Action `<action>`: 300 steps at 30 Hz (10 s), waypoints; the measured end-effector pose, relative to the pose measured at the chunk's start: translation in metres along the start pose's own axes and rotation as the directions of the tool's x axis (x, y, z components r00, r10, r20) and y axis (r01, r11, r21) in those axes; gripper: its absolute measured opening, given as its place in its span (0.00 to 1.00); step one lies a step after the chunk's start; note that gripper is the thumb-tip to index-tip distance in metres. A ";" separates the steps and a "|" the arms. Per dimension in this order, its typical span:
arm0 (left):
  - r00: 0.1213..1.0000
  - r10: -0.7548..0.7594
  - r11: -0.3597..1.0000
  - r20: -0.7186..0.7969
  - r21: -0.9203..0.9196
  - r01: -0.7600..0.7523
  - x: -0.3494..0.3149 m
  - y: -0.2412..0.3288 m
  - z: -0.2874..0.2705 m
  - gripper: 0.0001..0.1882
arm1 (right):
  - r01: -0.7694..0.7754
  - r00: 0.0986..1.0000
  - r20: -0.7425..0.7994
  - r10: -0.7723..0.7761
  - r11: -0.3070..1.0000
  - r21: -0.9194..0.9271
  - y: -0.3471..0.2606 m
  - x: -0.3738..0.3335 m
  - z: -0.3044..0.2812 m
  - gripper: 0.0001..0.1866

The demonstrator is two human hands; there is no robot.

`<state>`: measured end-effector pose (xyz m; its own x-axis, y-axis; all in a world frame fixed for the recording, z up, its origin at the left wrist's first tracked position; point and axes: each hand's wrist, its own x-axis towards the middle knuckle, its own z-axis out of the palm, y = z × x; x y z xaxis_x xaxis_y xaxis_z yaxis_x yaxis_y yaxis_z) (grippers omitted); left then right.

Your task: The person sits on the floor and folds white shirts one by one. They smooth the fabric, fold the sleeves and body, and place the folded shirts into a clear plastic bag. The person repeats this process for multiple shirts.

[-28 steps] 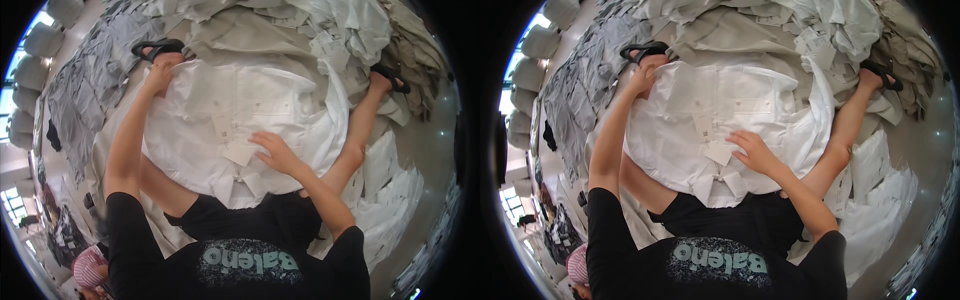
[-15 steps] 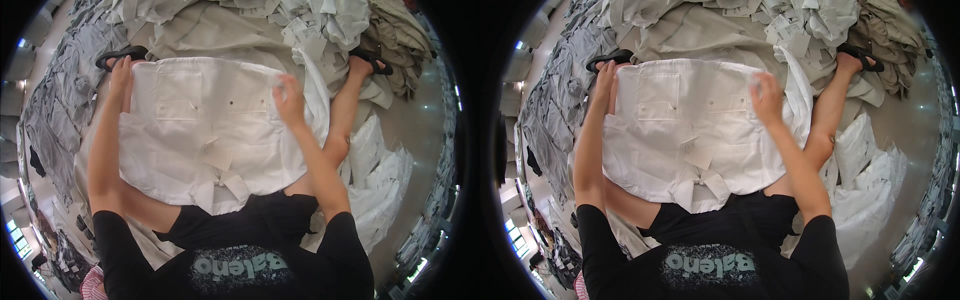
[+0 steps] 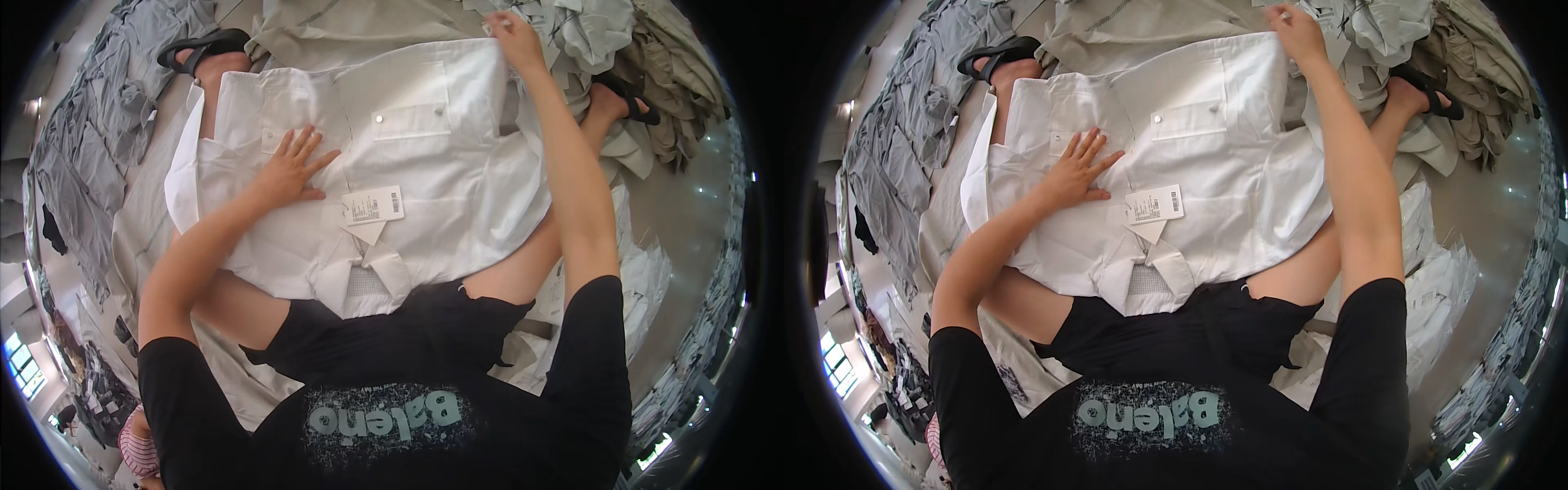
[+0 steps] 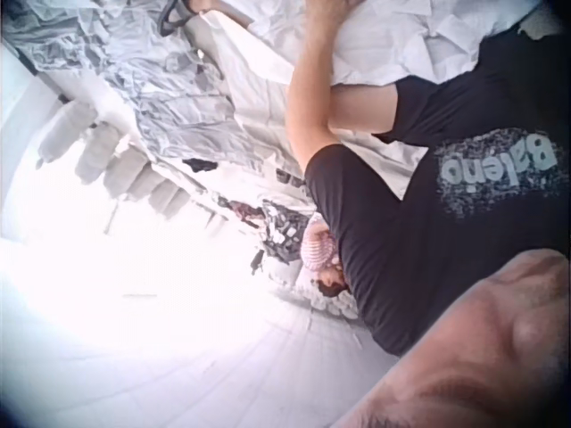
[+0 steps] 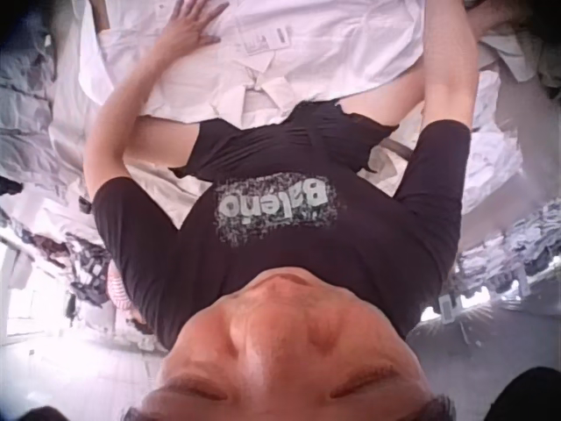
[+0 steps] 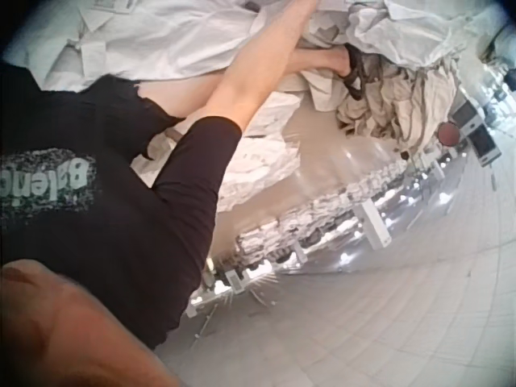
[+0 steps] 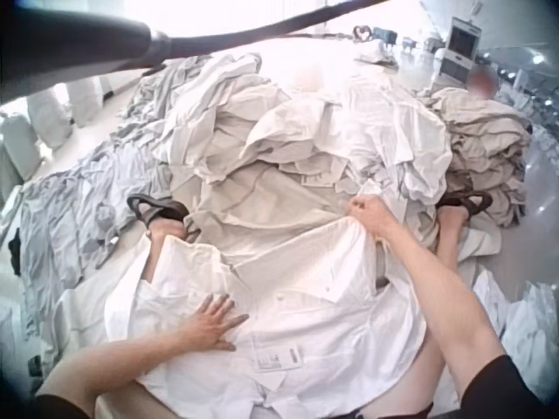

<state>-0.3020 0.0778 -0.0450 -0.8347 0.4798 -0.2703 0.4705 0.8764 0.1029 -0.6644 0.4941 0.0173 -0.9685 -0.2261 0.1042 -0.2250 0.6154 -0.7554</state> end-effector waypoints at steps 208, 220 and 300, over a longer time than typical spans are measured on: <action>0.455 -0.631 0.735 -0.629 -0.671 0.091 0.154 -0.074 -0.057 0.28 | 0.101 0.986 -0.097 -0.136 0.947 -0.304 -0.074 -0.288 0.057 0.28; 0.821 -0.383 0.924 -0.423 -0.198 0.328 0.187 -0.033 0.001 0.37 | -0.101 0.994 0.053 0.093 0.979 0.178 -0.124 -0.245 0.042 0.33; 0.616 -0.672 -0.399 0.411 -0.902 0.167 -0.022 -0.024 -0.001 0.26 | 0.471 0.841 0.300 -0.450 0.882 0.000 -0.092 -0.296 0.064 0.19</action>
<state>-0.2955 0.0461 -0.0403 -0.7128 -0.3099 -0.6292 -0.5848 -0.2325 0.7771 -0.3506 0.4563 0.0150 -0.6817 -0.6935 0.2333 -0.6550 0.4364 -0.6168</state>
